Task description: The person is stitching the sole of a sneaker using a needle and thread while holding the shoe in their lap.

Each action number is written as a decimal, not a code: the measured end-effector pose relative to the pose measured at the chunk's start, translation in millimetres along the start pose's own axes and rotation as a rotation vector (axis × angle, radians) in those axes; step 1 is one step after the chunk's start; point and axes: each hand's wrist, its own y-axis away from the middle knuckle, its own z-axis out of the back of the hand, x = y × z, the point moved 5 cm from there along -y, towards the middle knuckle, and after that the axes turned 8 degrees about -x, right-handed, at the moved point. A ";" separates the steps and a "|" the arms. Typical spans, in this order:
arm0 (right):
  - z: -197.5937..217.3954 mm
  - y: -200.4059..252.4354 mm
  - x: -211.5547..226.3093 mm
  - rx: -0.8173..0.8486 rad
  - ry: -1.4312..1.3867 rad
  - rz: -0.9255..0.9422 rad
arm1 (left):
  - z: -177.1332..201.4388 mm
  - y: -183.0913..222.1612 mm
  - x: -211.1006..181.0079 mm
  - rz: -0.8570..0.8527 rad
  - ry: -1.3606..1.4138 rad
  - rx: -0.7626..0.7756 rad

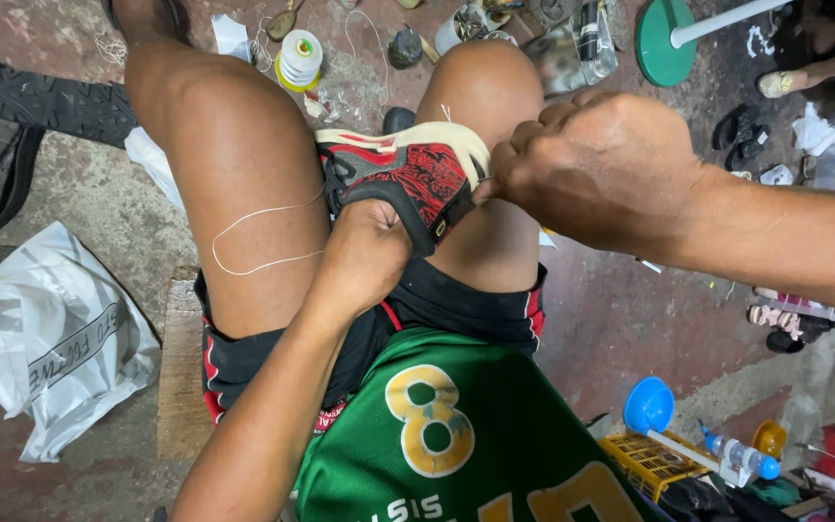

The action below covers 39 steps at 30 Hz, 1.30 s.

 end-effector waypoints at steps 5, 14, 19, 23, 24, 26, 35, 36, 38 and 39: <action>-0.5 -2.4 -4.3 0.077 -0.001 -0.002 | 1.7 -0.1 4.7 0.049 0.036 0.014; 15.3 1.2 -31.2 -0.080 0.053 0.025 | 6.5 3.2 5.9 -0.033 0.304 0.027; 6.7 13.2 -47.6 0.070 0.074 -0.075 | 20.1 7.1 34.4 0.139 0.302 -0.124; -1.0 13.2 -51.9 0.128 0.019 -0.148 | 22.5 14.4 28.8 0.121 0.288 -0.188; -4.4 12.2 -52.1 0.156 -0.001 -0.167 | 23.0 16.0 22.7 0.113 0.277 -0.189; -7.1 10.9 -47.5 0.094 -0.130 -0.183 | 24.0 27.2 8.0 0.115 0.254 -0.196; -24.1 10.4 -30.0 -0.137 -0.585 -0.176 | 41.2 89.2 -99.4 -0.425 -0.629 -0.633; -28.3 9.9 -29.3 -0.118 -0.613 -0.185 | 37.9 88.4 -106.2 -0.472 -0.696 -0.634; -38.7 9.9 -28.5 -0.014 -0.603 -0.232 | 27.9 80.7 -109.3 -0.434 -0.668 -0.581; -43.4 11.1 -26.8 0.041 -0.595 -0.265 | 20.7 76.0 -112.7 -0.493 -0.745 -0.558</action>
